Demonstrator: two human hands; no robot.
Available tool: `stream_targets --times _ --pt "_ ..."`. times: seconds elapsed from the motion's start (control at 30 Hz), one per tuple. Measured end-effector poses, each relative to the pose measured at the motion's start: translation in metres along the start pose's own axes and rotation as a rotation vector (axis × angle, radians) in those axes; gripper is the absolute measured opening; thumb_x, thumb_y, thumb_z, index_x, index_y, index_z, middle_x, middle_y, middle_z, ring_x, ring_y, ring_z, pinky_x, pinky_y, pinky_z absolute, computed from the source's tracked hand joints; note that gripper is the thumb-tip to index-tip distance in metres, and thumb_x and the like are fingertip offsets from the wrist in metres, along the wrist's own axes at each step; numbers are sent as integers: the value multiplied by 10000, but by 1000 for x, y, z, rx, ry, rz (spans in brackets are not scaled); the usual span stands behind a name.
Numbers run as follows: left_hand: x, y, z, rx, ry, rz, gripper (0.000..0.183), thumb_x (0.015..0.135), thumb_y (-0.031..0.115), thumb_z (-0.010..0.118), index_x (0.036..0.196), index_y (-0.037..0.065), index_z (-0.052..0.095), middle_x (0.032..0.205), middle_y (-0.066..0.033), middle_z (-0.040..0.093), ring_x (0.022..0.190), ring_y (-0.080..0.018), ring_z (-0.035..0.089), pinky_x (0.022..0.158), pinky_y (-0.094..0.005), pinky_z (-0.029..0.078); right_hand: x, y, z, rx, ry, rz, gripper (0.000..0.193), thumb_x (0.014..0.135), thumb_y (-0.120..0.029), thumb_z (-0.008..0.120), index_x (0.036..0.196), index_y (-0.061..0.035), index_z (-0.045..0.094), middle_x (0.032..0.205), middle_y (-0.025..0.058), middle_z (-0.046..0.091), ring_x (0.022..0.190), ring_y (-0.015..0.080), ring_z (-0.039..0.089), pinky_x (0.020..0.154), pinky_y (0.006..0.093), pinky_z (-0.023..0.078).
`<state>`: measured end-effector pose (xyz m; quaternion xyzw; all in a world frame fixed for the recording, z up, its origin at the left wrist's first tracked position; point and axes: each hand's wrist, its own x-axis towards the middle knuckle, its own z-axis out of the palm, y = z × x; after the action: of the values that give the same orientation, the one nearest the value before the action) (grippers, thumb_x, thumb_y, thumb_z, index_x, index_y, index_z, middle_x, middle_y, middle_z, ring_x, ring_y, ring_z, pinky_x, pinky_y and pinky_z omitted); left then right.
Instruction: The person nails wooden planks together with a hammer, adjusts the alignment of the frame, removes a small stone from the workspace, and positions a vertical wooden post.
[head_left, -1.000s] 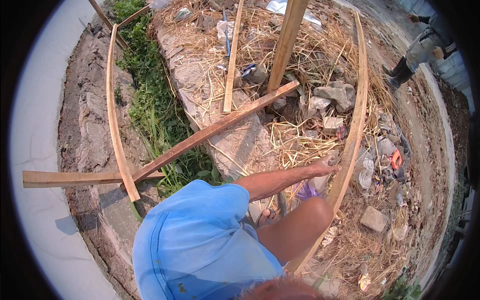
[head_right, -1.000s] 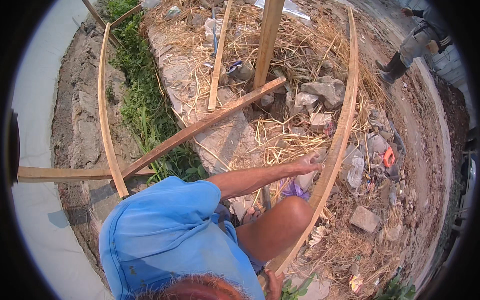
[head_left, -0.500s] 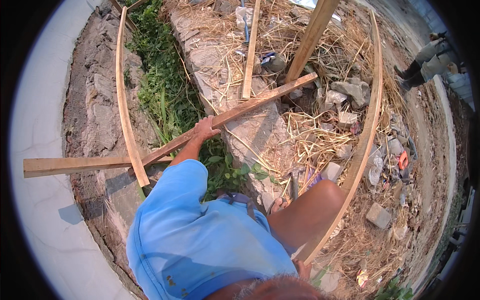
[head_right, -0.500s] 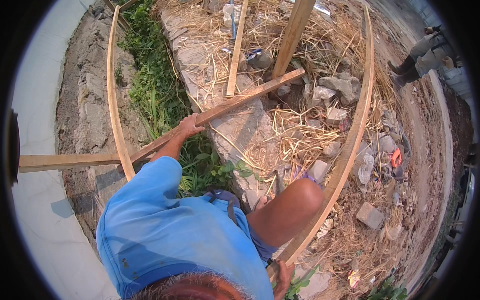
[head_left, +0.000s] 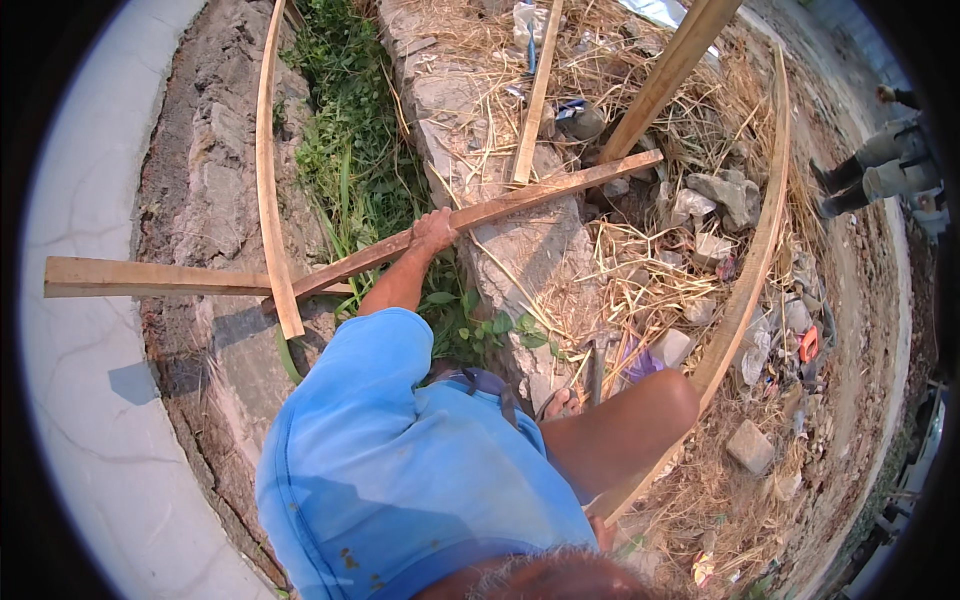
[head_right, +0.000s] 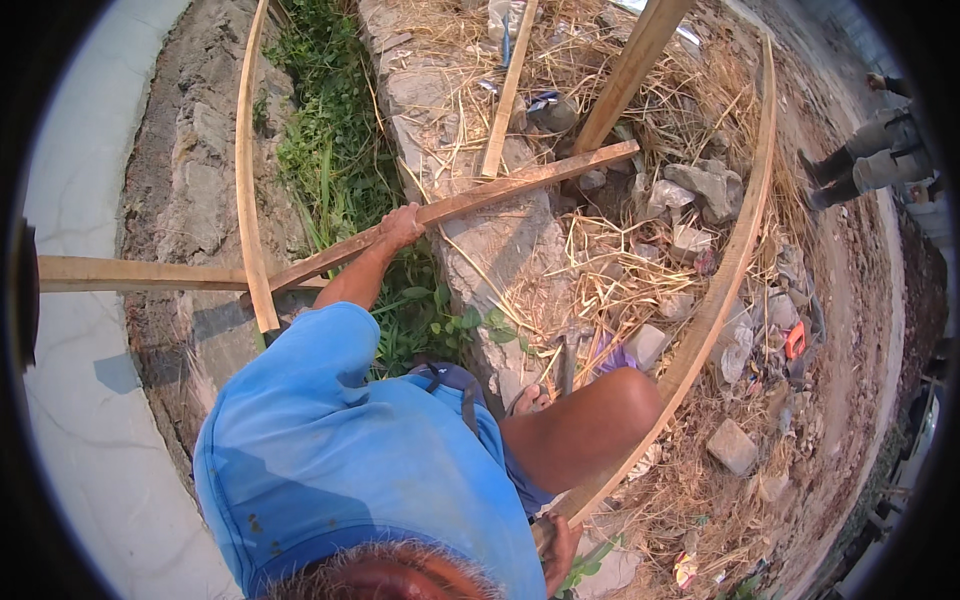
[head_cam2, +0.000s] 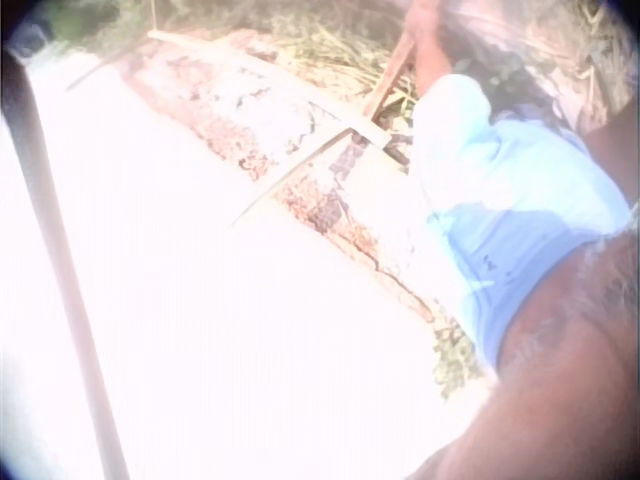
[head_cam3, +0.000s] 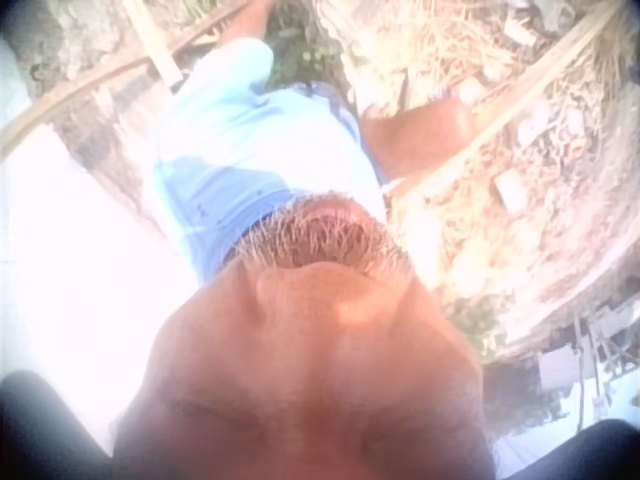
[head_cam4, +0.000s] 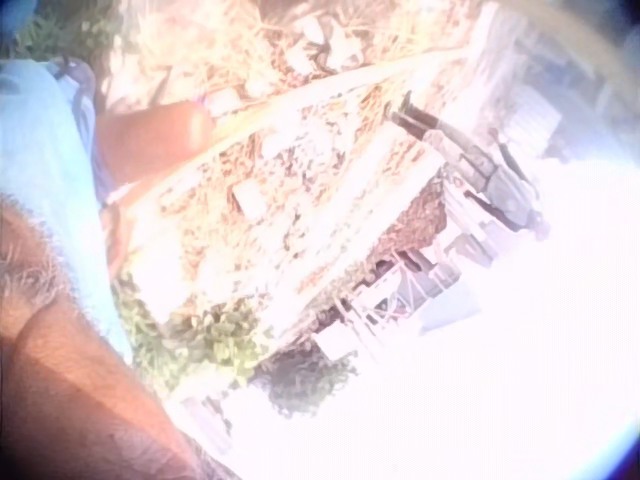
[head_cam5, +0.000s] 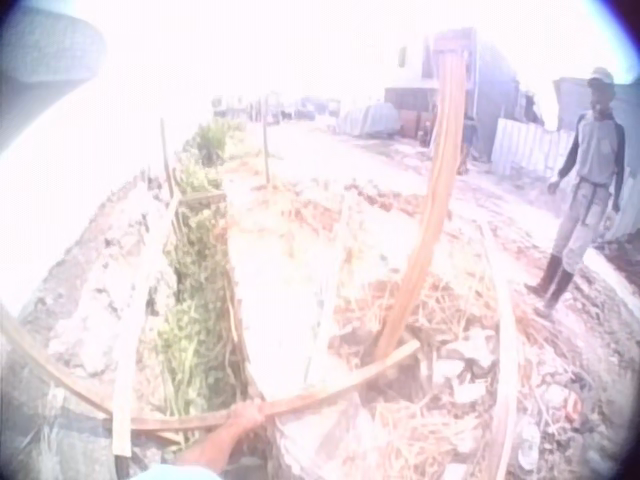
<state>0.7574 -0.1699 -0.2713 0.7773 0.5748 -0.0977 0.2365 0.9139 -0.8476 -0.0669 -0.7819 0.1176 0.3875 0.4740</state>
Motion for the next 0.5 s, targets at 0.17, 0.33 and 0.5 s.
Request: stream_targets --times 0.17,0.33,0.5 --pt "2 8 -8 36 -23 -11 506 867 308 668 1311 97 549 1287 -161 628 1216 -364 591 1023 -500 463 42 79 -49 240 -69 46 287 776 -118 659 1005 45 603 809 100 652 708 217 636 653 351 536" --pt "9 20 -19 23 -6 -55 533 847 313 672 1313 89 543 1275 -172 631 1213 -375 594 1004 -505 477 35 -4 -20 131 -67 12 349 758 -120 671 1057 45 602 859 110 662 753 224 660 686 366 565" --pt "16 39 -21 39 -5 -33 543 835 319 655 1316 96 538 1263 -176 634 1202 -378 600 996 -500 478 48 -8 -31 72 -63 16 405 745 -158 690 1099 26 620 896 94 653 780 207 646 677 364 550"
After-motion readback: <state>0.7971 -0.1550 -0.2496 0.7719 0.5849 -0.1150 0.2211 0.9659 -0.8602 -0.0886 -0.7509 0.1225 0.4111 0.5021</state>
